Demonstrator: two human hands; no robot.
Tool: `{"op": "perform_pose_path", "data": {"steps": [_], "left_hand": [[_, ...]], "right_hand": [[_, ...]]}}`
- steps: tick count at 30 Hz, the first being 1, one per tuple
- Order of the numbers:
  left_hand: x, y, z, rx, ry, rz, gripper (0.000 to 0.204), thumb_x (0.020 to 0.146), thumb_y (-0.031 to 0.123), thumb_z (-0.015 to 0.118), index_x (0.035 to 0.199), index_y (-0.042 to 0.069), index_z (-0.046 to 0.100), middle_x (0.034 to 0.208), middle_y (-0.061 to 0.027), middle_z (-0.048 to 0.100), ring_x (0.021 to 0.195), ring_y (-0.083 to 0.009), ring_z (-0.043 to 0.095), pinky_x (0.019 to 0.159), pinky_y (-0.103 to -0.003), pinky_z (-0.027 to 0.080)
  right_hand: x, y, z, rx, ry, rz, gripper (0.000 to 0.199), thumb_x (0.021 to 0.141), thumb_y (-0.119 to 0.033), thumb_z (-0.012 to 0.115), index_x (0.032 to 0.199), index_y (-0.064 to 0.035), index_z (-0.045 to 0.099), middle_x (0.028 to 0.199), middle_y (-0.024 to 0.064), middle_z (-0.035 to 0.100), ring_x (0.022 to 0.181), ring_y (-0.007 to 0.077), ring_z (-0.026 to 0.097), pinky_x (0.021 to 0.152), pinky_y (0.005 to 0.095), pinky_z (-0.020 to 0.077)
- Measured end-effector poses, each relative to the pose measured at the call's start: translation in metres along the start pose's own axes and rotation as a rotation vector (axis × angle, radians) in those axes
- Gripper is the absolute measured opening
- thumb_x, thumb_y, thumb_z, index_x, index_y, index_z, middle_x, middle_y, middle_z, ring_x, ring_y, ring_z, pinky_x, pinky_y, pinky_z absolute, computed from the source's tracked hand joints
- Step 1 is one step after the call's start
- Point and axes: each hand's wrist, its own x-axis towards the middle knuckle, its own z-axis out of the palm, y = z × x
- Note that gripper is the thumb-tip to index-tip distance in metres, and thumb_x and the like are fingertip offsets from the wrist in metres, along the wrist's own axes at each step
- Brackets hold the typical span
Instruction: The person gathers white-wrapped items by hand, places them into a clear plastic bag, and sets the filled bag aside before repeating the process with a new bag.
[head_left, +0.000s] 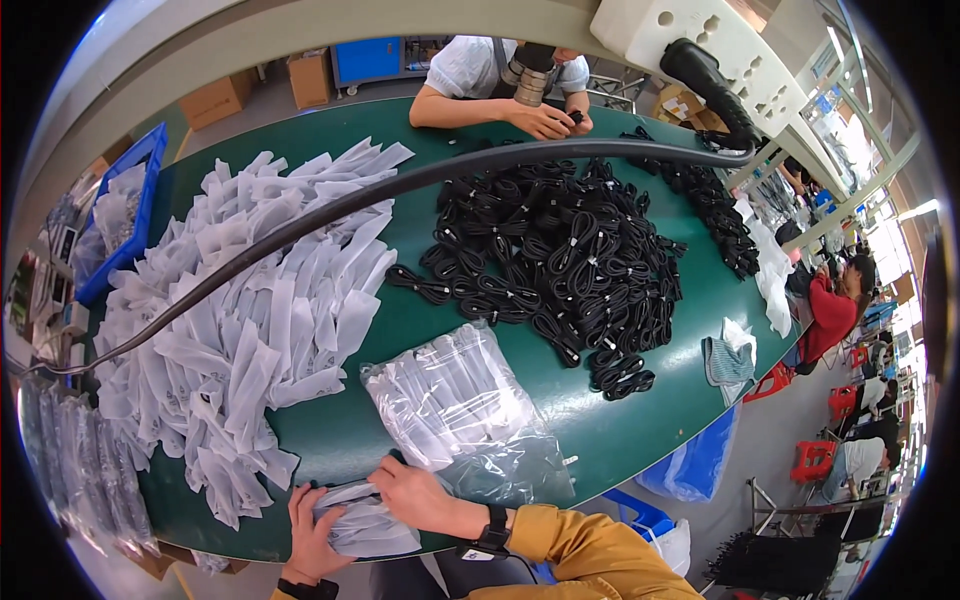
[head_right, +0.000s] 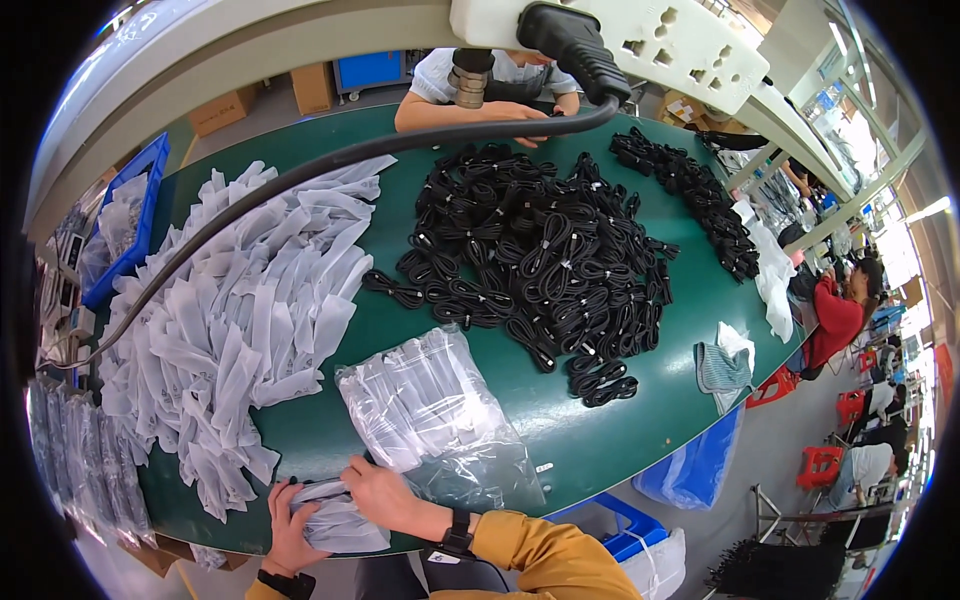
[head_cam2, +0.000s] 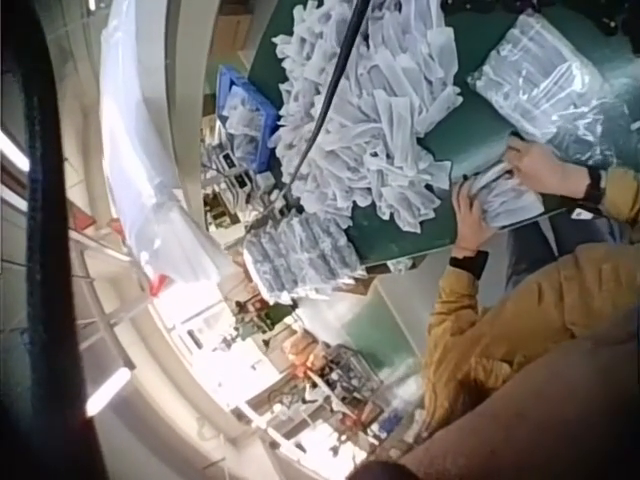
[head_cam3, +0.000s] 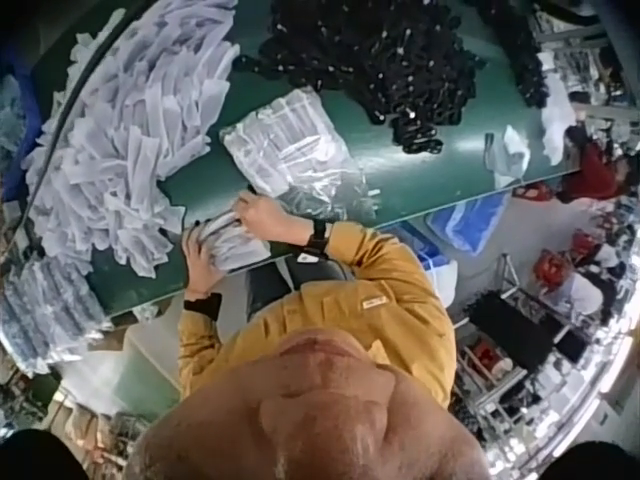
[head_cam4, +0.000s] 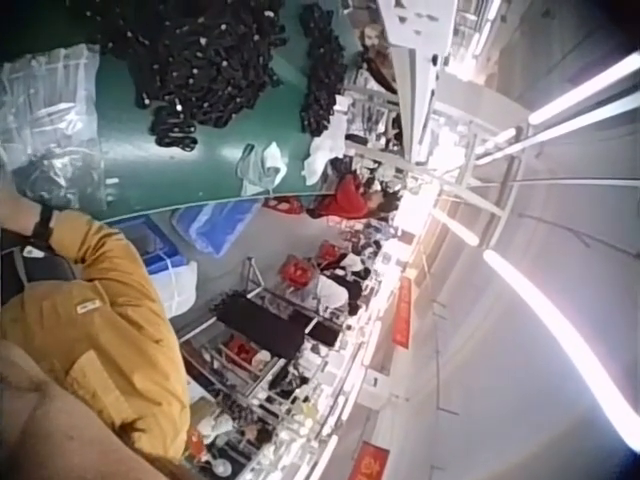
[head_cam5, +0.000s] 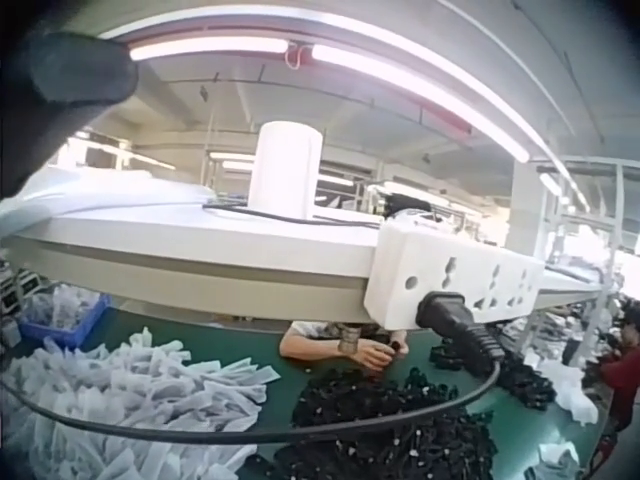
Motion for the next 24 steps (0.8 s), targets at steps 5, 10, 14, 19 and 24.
{"op": "perform_pose_path", "data": {"steps": [5, 10, 14, 19, 24], "left_hand": [[-0.004, 0.004, -0.001, -0.008, 0.043, -0.018, 0.068, 0.049, 0.029, 0.085, 0.109, 0.015, 0.058, 0.136, -0.0202, 0.04, 0.126, -0.049, 0.036, 0.102, -0.059, 0.034], [0.002, 0.007, -0.005, 0.019, 0.042, -0.018, 0.069, 0.046, 0.024, 0.084, 0.109, 0.015, 0.057, 0.135, -0.0209, 0.039, 0.125, -0.0483, 0.037, 0.102, -0.057, 0.035], [0.003, -0.003, 0.001, -0.052, 0.022, 0.023, 0.068, 0.051, 0.027, 0.084, 0.113, 0.016, 0.06, 0.138, -0.0204, 0.037, 0.13, -0.0465, 0.034, 0.104, -0.056, 0.034], [0.015, 0.002, -0.006, -0.113, 0.063, 0.056, 0.069, 0.051, 0.02, 0.081, 0.115, 0.012, 0.056, 0.135, -0.0203, 0.038, 0.126, -0.0459, 0.036, 0.105, -0.054, 0.033], [0.007, -0.006, -0.003, -0.207, -0.026, 0.036, 0.07, 0.054, 0.018, 0.081, 0.118, 0.012, 0.053, 0.133, -0.0186, 0.039, 0.126, -0.0455, 0.034, 0.104, -0.051, 0.035]], "right_hand": [[-0.004, -0.017, -0.001, 0.089, 0.086, 0.014, 0.028, 0.073, 0.002, 0.059, 0.101, -0.0011, 0.061, 0.1, 0.0155, 0.055, 0.086, 0.0332, 0.062, 0.07, 0.0399, 0.0529], [-0.001, 0.01, 0.012, 0.11, 0.034, -0.055, 0.03, 0.071, 0.005, 0.054, 0.1, -0.0011, 0.061, 0.099, 0.0179, 0.056, 0.092, 0.0369, 0.06, 0.076, 0.0425, 0.052], [0.002, 0.009, 0.002, -0.028, 0.095, -0.087, 0.028, 0.069, 0.005, 0.052, 0.095, -0.0011, 0.06, 0.091, 0.0172, 0.053, 0.088, 0.0367, 0.056, 0.074, 0.0436, 0.0494], [0.012, 0.008, -0.004, 0.001, 0.109, -0.051, 0.022, 0.072, 0.008, 0.055, 0.089, -0.0019, 0.066, 0.082, 0.0148, 0.056, 0.075, 0.0352, 0.059, 0.066, 0.0426, 0.0493], [0.011, 0.0, -0.005, -0.198, 0.173, 0.047, 0.023, 0.075, 0.003, 0.058, 0.095, -0.0027, 0.065, 0.091, 0.0154, 0.056, 0.076, 0.0352, 0.061, 0.067, 0.0431, 0.0511]]}}
